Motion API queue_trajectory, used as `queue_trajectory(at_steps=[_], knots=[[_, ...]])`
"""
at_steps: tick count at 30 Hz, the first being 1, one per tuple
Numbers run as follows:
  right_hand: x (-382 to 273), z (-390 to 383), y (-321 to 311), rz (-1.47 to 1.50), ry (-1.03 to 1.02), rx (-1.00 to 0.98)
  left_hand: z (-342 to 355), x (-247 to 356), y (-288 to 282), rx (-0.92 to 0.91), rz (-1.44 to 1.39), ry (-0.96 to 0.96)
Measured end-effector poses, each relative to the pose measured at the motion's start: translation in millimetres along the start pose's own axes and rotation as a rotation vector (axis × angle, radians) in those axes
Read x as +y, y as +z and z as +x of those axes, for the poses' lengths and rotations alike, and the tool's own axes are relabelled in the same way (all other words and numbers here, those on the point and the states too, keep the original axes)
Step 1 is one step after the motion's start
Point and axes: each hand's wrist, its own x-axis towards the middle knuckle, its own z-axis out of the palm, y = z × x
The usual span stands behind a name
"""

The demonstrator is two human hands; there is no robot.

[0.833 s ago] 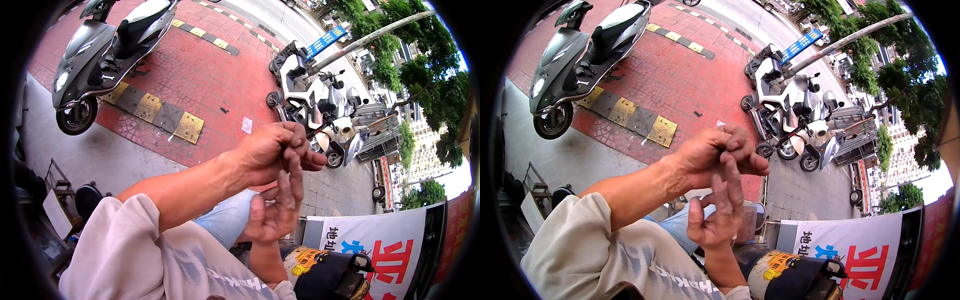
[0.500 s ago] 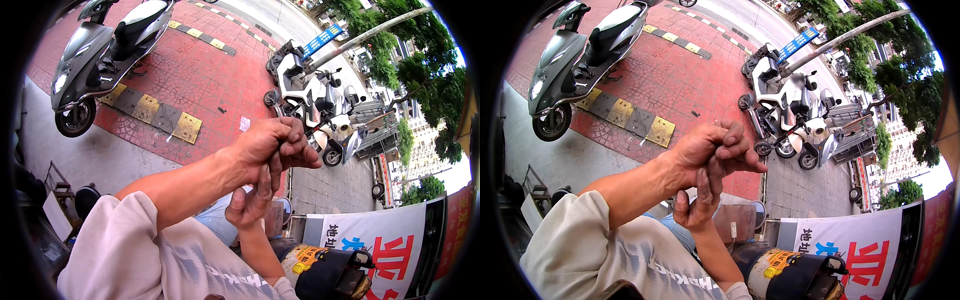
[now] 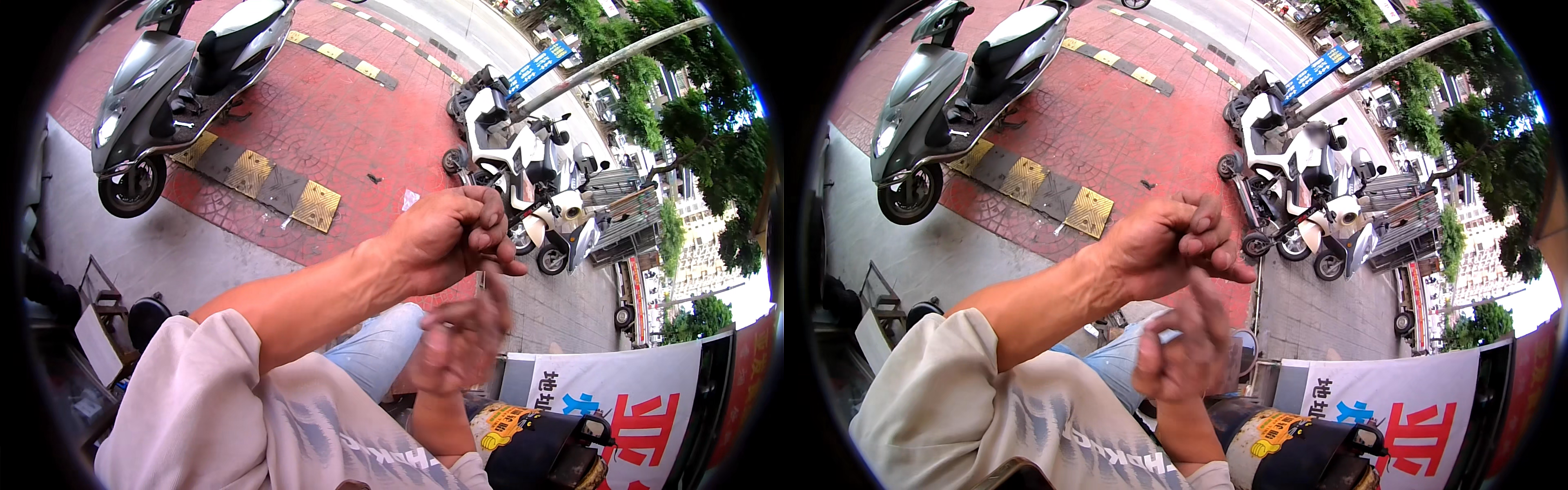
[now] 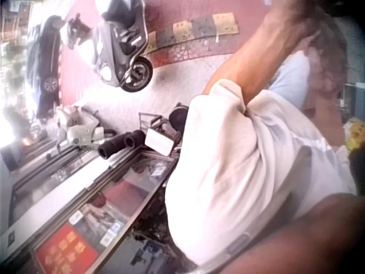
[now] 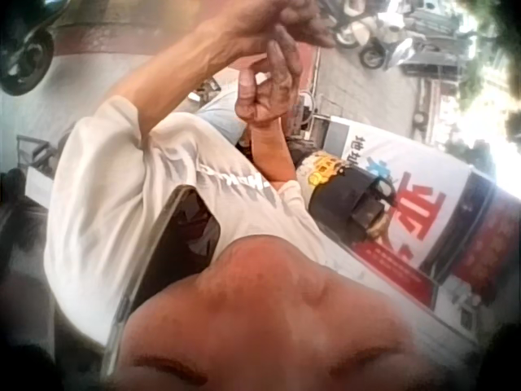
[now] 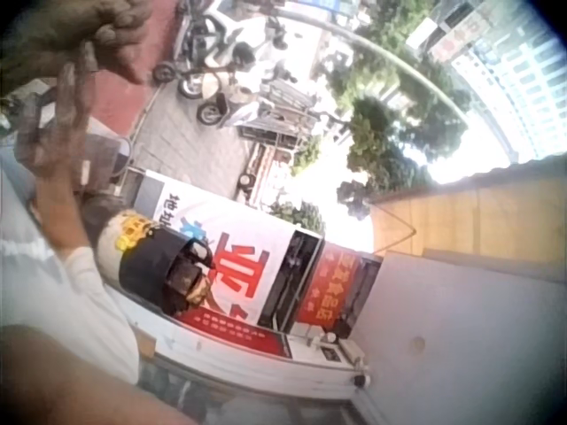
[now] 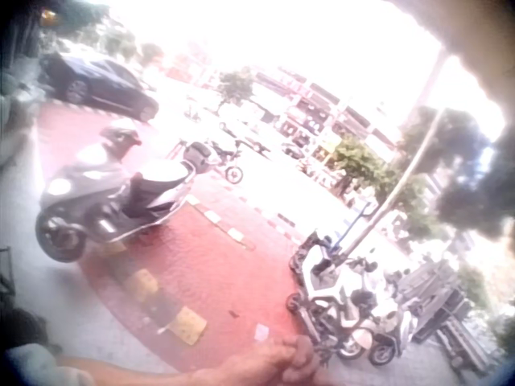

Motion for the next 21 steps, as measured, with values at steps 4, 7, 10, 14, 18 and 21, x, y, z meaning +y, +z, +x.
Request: queue_trajectory(at_steps=[4, 7, 10, 14, 18, 21], knots=[[-18, 29, -17, 0.186, 0.083, 0.3, 5, 1, -3, 0.003, -0.05, -0.002], [-10, 31, -2, 0.203, 0.098, 0.326, 5, 4, -5, 0.018, -0.053, 0.004], [5, 19, 11, 0.137, 0.121, 0.163, 7, 7, -9, 0.046, -0.034, 0.012], [24, 12, 20, 0.002, 0.053, 0.004, 4, 16, -7, 0.136, 0.001, -0.019], [1, 30, 8, 0.151, 0.118, 0.145, 4, 20, -6, 0.157, 0.024, 0.001], [-13, 34, 12, 0.225, 0.172, 0.269, 5, 19, -7, 0.141, 0.026, 0.004]])
